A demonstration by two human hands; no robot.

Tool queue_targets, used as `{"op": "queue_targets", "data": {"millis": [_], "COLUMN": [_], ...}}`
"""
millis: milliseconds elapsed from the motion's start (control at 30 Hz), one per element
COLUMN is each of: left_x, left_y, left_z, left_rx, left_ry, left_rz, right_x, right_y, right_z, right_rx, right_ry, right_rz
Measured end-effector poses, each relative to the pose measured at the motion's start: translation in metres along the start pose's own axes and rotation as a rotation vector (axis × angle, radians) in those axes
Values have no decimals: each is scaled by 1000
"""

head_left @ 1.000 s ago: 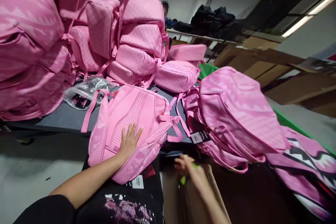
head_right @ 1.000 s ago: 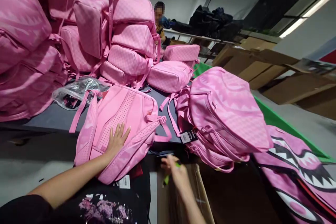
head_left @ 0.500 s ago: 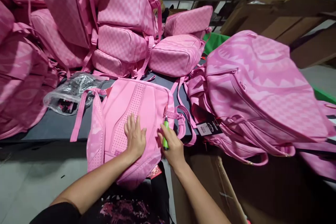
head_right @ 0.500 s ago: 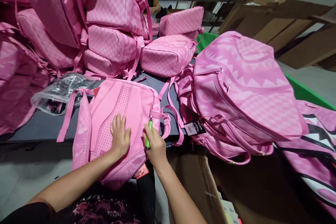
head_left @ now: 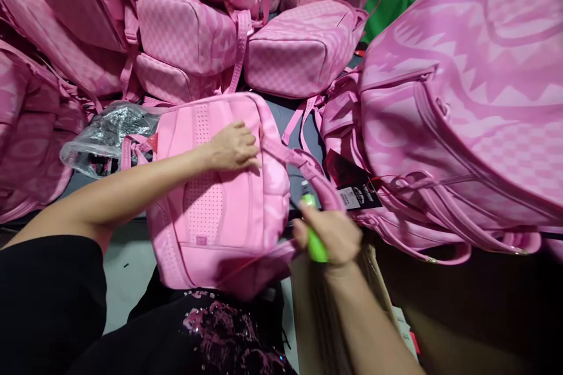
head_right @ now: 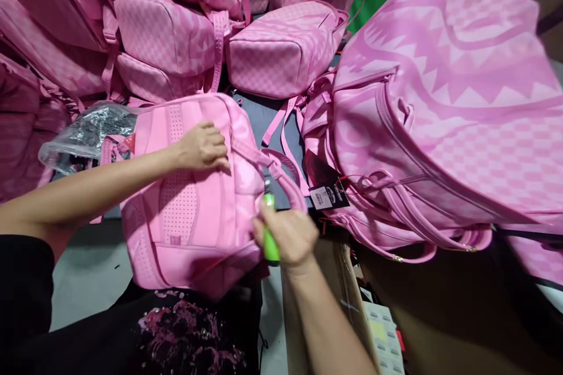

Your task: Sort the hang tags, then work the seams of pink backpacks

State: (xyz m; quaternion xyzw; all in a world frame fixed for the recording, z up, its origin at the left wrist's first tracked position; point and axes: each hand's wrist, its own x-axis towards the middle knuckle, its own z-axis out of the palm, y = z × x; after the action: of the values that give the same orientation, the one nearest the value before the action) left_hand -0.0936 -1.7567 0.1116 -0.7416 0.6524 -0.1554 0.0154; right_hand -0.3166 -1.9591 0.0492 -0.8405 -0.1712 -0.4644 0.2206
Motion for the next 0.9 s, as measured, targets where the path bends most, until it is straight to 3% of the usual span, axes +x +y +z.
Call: {"op": "queue_targets", "data": {"millis": [100,167,267,400,467,533,633,733,833,900], "left_x": [-8,-12,-15,-20,-24,-30,-38,-44,-48,-49], "left_y": [-2,5,5,-35,-58,-67,-44,-3,27,37], "left_z": [-10,-10,-5,-11,-21,-29,-28,-15,-8,-7], "left_rx": [-12,-43,-48,-14,10,13,-25,-40,-15,9], "left_ry": [48,31,-31,-81,-46,-22,-68,-78,15,98], "left_rz": [-54,-56,-125,-201,-249,-274,-200,-137,-141,-120], "right_x": [16,12,-14,-55,-64,-64,-44,-5,32,41], "right_y": [20,18,-1,-24,-28,-29,-34,-52,-69,-72], "right_z": [-14,-3,27,53,55,51,39,30,42,61], "right_rx": [-19,13,5,-99,-96,-55,46,194,500,629], "right_ry": [-26,-74,-89,-97,-97,-86,-48,25,124,228], "right_rz": [-46,-91,-71,-38,-47,-33,104,480,842,886]}}
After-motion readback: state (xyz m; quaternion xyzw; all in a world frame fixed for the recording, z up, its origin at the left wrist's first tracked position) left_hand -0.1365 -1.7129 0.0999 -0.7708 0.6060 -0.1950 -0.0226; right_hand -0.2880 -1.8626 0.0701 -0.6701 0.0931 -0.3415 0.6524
